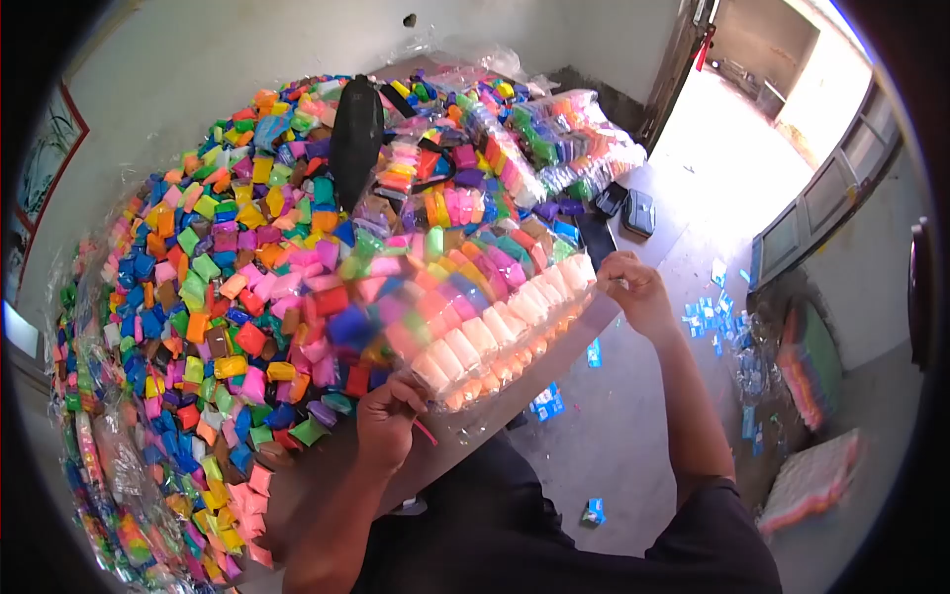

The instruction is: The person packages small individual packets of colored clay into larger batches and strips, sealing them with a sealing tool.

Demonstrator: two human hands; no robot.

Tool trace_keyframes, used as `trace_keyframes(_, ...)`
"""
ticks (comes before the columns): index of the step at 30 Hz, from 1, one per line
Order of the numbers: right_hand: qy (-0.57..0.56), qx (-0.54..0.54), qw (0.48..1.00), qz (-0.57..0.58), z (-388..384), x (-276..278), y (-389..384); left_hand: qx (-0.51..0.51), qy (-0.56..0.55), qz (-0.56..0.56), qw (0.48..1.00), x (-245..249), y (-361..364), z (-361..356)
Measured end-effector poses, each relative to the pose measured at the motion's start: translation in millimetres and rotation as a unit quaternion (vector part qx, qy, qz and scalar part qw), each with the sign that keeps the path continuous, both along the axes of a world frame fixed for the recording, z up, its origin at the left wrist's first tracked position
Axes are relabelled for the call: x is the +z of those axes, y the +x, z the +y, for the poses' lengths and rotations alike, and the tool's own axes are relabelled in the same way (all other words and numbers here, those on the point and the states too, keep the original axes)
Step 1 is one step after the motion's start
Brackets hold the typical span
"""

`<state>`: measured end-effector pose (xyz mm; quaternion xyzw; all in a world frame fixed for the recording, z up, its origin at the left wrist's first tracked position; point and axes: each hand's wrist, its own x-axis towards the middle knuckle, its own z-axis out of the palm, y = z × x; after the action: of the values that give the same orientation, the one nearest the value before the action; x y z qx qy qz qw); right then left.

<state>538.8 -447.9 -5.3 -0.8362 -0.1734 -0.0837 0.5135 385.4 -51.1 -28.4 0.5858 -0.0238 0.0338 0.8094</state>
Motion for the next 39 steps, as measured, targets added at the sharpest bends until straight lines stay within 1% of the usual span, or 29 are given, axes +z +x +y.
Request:
trace_keyframes(1,0.005,0.007,1.000,-0.008,1,3,0,0.001,0.002,0.008,1.000,-2,-2,0)
trace_keyframes(3,0.011,0.016,1.000,-0.017,1,-4,3,0.007,0.001,-0.021,1.000,-4,0,2)
trace_keyframes(5,0.107,0.032,0.993,0.047,2,-24,8,0.015,0.008,-0.009,1.000,-15,-4,2)
trace_keyframes(7,0.097,0.039,0.994,0.040,1,-22,8,0.027,0.012,0.006,1.000,-12,-5,0)
trace_keyframes(9,0.089,0.044,0.994,0.036,2,-21,4,0.034,0.057,0.006,0.998,-1,-10,-1)
trace_keyframes(10,0.099,0.046,0.993,0.043,2,-21,4,0.034,0.058,0.006,0.998,9,-12,-3)
trace_keyframes(11,0.109,0.047,0.992,0.049,3,-20,4,0.056,0.063,0.018,0.996,20,-14,-5)
trace_keyframes(12,0.110,0.046,0.992,0.048,4,-19,3,0.078,0.068,0.030,0.994,26,-15,-6)
trace_keyframes(13,0.121,0.052,0.990,0.039,5,-18,3,0.077,0.069,0.030,0.994,25,-16,-4)
trace_keyframes(15,0.134,0.058,0.989,0.030,7,-18,2,0.142,0.192,-0.027,0.971,25,-17,2)
trace_keyframes(16,0.140,0.055,0.988,0.035,7,-18,1,0.141,0.194,-0.027,0.971,27,-17,0)
trace_keyframes(18,0.146,0.053,0.987,0.039,9,-18,1,0.232,0.284,-0.105,0.925,33,-16,-7)
trace_keyframes(19,0.167,0.049,0.984,0.036,11,-17,0,0.232,0.284,-0.106,0.924,43,-17,-11)
trace_keyframes(20,0.187,0.046,0.981,0.034,13,-18,0,0.221,0.406,-0.201,0.864,57,-20,-17)
trace_keyframes(21,0.186,0.048,0.981,0.035,13,-17,-2,0.204,0.516,-0.290,0.780,65,-20,-21)
trace_keyframes(22,0.186,0.049,0.981,0.039,13,-16,-2,0.170,0.516,-0.311,0.780,63,-17,-25)
trace_keyframes(23,0.186,0.050,0.980,0.042,13,-15,-2,0.173,0.517,-0.309,0.780,61,-13,-28)
trace_keyframes(25,0.178,0.054,0.982,0.043,10,-16,-1,0.118,0.594,-0.301,0.737,57,-5,-29)
trace_keyframes(28,0.179,0.055,0.981,0.053,10,-16,-3,0.122,0.591,-0.302,0.738,42,1,-27)
trace_keyframes(32,0.196,0.048,0.977,0.070,13,-14,-6,0.143,0.572,-0.313,0.744,43,2,-30)
trace_keyframes(36,0.204,0.050,0.975,0.076,12,-17,-7,0.138,0.570,-0.317,0.745,44,2,-28)
trace_keyframes(38,0.188,0.001,0.979,0.079,14,-17,-13,0.151,0.516,-0.302,0.787,43,-7,-23)
trace_keyframes(39,0.186,0.006,0.979,0.081,17,-17,-18,0.155,0.516,-0.299,0.787,41,-14,-18)
